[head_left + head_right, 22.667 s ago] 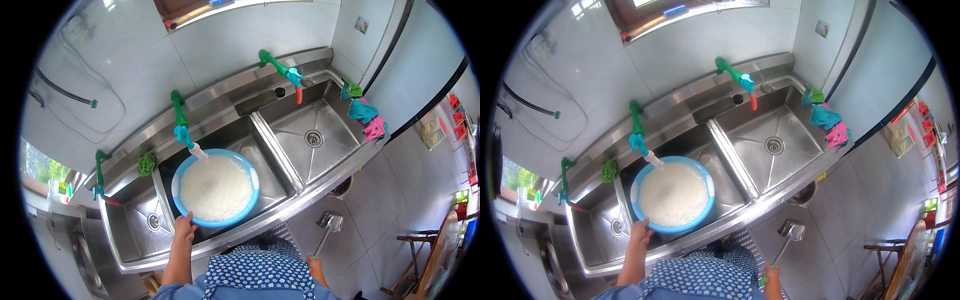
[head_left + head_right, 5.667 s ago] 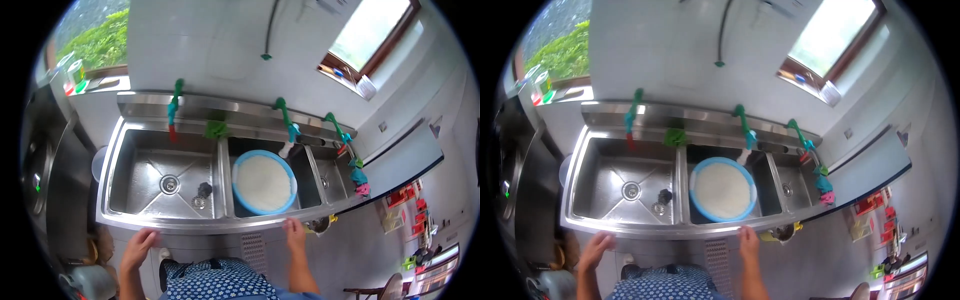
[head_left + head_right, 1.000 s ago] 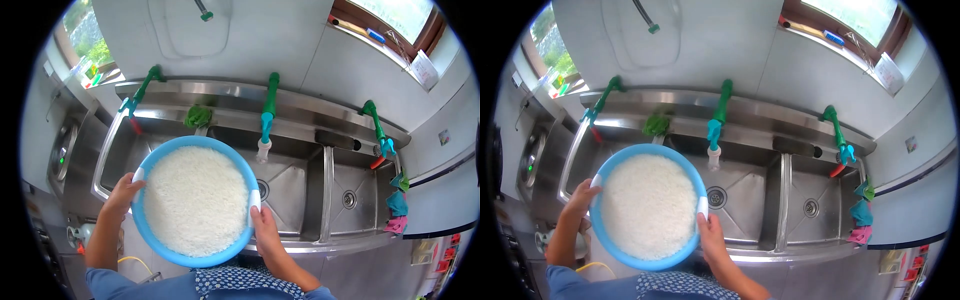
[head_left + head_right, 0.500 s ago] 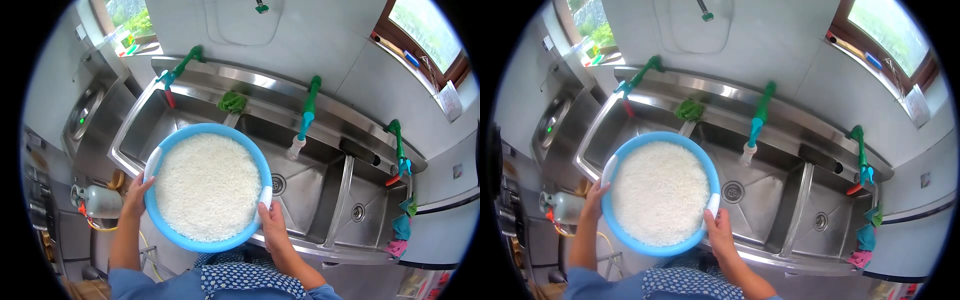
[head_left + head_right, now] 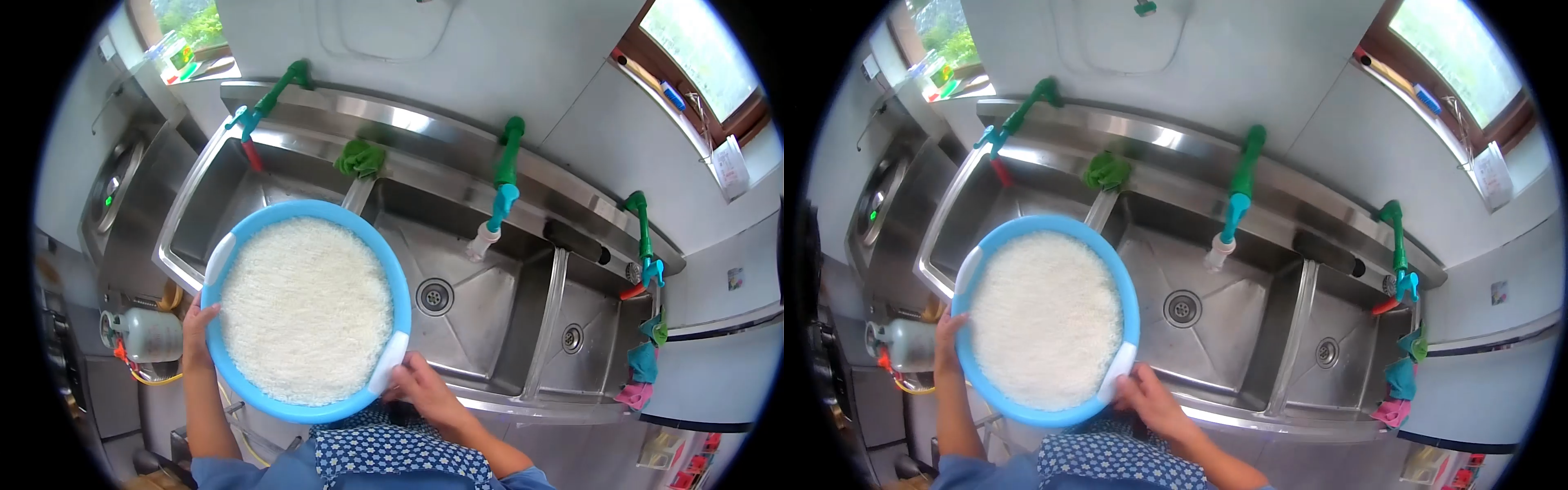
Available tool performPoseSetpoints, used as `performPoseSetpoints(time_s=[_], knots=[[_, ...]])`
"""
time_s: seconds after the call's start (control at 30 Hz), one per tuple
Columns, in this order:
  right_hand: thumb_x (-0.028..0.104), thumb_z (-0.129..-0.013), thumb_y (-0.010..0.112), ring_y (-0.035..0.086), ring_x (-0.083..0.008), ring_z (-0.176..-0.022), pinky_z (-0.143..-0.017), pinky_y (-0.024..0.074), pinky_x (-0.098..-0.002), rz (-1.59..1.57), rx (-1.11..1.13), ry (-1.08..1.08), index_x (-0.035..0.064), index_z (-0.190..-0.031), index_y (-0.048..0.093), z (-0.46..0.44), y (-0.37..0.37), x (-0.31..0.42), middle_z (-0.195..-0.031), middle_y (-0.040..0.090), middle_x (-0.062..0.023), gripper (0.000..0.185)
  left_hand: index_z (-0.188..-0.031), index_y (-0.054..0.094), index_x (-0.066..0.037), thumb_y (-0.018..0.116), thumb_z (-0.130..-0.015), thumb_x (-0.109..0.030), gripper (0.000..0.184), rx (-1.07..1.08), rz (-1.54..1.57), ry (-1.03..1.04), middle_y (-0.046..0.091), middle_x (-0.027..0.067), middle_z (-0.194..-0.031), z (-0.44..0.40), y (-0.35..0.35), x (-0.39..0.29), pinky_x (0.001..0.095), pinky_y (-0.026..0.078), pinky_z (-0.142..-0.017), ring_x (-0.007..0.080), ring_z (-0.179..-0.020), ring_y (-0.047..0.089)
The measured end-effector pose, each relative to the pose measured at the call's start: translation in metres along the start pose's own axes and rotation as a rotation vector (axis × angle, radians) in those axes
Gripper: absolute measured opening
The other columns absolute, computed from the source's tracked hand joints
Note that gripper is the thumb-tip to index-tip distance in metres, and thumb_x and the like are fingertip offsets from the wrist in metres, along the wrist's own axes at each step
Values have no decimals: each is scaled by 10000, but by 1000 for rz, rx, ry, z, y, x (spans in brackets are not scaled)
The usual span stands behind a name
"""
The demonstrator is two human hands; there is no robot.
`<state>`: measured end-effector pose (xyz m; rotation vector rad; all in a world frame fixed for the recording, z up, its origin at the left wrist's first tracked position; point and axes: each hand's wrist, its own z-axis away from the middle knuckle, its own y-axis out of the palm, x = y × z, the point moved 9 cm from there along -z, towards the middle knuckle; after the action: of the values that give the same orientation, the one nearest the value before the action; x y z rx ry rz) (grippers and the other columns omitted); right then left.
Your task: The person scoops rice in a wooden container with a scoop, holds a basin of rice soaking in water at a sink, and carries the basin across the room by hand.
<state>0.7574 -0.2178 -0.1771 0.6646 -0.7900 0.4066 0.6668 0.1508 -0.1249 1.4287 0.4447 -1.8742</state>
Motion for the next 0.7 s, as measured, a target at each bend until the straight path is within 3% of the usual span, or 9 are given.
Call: performPoseSetpoints(time_s=[0.07, 0.13, 0.17, 0.23, 0.37, 0.43, 0.57, 0.7], knots=[[263, -977, 522, 599, -168, -886, -782, 511, -306, 122, -100, 25, 3, -1284, 390, -7, -9, 22, -1058, 568, -123, 423, -1312, 446, 34, 605, -753, -86, 593, 20, 8, -15, 600, 153, -1146, -3, -3, 1, 325, 477, -926, 232, -1021, 609], [249, -973, 523, 545, -189, -1064, -900, 460, -316, 84, -341, -398, 2, -1394, 328, -13, -24, 74, -1219, 502, -147, 526, -1312, 446, 34, 610, -751, -106, 601, 3, 10, -17, 594, 154, -1155, -3, -5, 1, 328, 478, -920, 237, -1023, 605], [249, -973, 523, 545, -189, -1064, -900, 460, -316, 86, -338, -389, 2, -1394, 328, -25, -23, 80, -1219, 502, -147, 526, -1311, 446, 33, 614, -748, -125, 609, -2, 21, -1, 588, 155, -1164, -2, -2, 1, 331, 479, -914, 241, -1025, 602], [218, -951, 548, 447, -211, -1207, -1007, 373, -331, 264, -306, -438, 15, -1463, 242, -46, -13, 92, -1357, 410, -162, 630, -1311, 446, 31, 619, -738, -154, 627, -38, 20, -8, 579, 162, -1173, 7, 5, -3, 334, 483, -903, 248, -1026, 597], [175, -916, 577, 407, -228, -1248, -1051, 326, -345, 114, -293, -437, 22, -1468, 242, -68, -12, 80, -1391, 396, -157, 664, -1312, 437, 40, 625, -697, -231, 698, -50, 128, 75, 555, 180, -1194, 18, 4, 3, 340, 479, -892, 264, -1033, 582], [133, -894, 577, 417, -225, -1242, -1052, 324, -344, -171, -276, -382, 31, -1467, 250, -66, -7, 74, -1397, 396, -145, 667, -1316, 431, 50, 619, -687, -229, 713, -65, 165, 62, 558, 181, -1186, 26, 11, 2, 337, 474, -901, 265, -1034, 583], [115, -885, 571, 415, -228, -1248, -1054, 327, -347, -242, -300, -339, 40, -1466, 255, -65, -5, 73, -1402, 395, -140, 665, -1334, 405, 74, 576, -632, -174, 763, -33, 140, 109, 565, 181, -1182, 24, 1, -2, 324, 461, -928, 266, -1046, 583], [234, -942, 526, 401, -245, -1277, -1065, 327, -370, -303, -277, -346, 48, -1461, 261, -72, -3, 47, -1414, 385, -142, 612, -1350, 395, 68, 535, -577, -119, 808, -75, 47, 122, 564, 180, -1197, 27, 3, -39, 316, 455, -944, 263, -1063, 582]])
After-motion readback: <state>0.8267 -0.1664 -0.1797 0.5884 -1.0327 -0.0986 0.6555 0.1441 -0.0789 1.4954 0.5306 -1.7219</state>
